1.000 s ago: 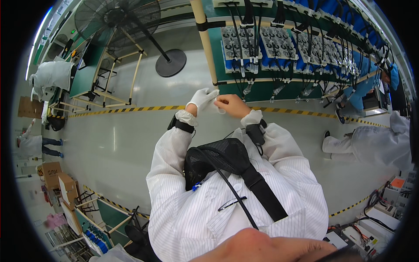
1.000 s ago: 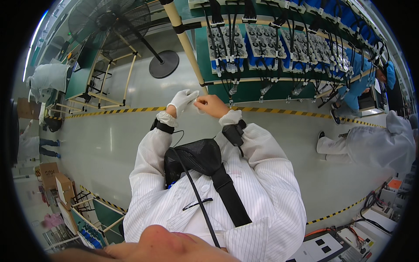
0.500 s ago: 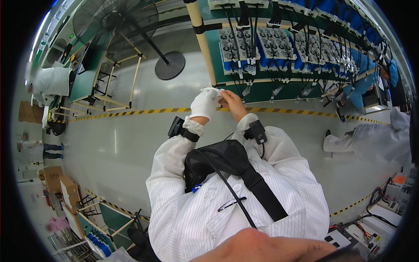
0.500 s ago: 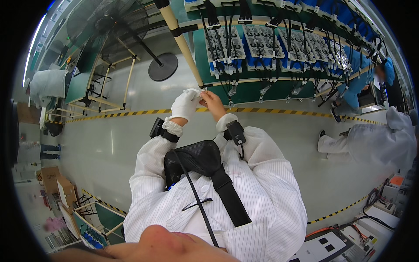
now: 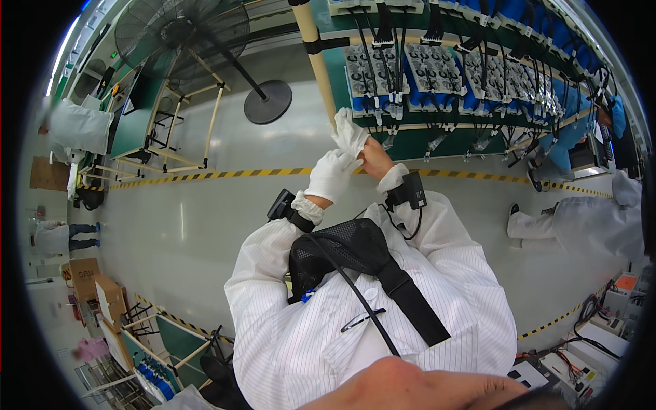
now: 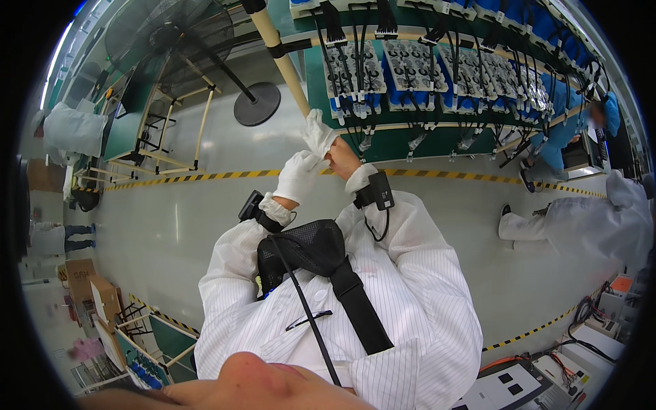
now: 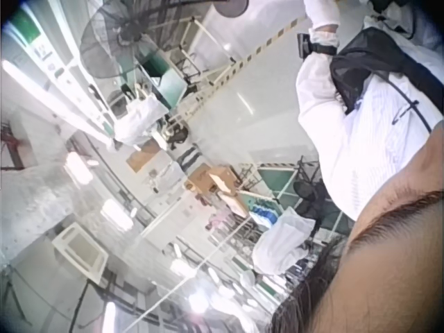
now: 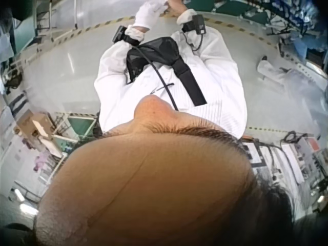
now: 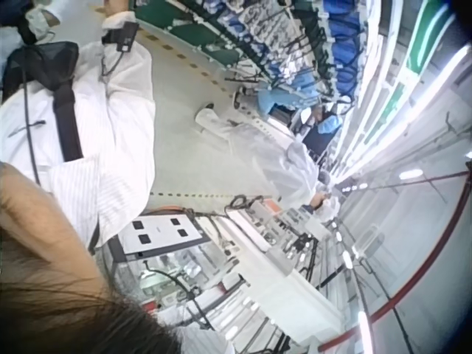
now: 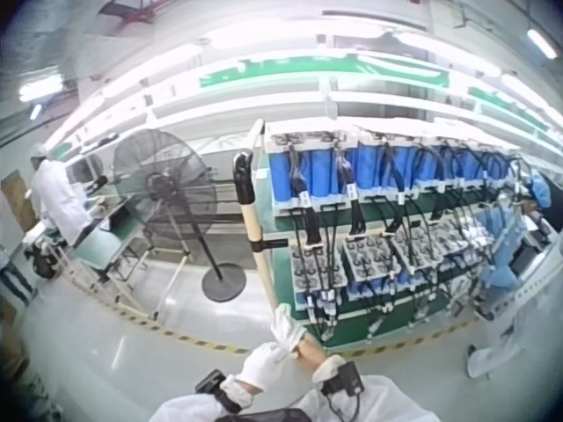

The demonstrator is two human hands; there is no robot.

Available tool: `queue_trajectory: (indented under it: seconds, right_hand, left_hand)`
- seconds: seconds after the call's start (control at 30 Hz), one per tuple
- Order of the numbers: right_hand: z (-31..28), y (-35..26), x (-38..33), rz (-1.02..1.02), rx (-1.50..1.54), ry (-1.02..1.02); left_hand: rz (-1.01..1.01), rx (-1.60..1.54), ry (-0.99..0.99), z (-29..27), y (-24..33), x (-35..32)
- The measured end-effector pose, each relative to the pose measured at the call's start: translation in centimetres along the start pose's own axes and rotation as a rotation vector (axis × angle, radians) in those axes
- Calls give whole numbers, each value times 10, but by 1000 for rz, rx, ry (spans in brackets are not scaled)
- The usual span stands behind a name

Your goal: Applying white adhesive tape to secure electrical cable connectors on an industrial mounting rack.

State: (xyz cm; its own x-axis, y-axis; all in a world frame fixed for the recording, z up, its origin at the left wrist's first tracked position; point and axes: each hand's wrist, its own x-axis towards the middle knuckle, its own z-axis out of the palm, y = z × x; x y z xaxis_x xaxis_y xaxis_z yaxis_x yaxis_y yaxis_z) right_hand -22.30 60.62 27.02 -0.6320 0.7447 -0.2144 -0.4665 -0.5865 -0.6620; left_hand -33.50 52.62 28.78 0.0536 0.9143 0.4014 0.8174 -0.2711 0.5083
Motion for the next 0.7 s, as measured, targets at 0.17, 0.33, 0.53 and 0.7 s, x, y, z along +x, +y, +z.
queue_trajectory:
  seconds: [0.17,0.33,0.53,0.7]
  right_hand:
    - [-58,21,40,-363,-674,-48]
    - [-28,22,34,-577,-1375,-166]
    - [-30,27,56,-410,-502,-365]
    - [-124,74,87,-436,-392,-307]
  left_hand:
    - [57,-93,-90,7,18,8]
    - [14,-119,-85,12,9,0]
    - [-184,-308,2,18,15,11]
    - [-348,-561,-350,41,12,14]
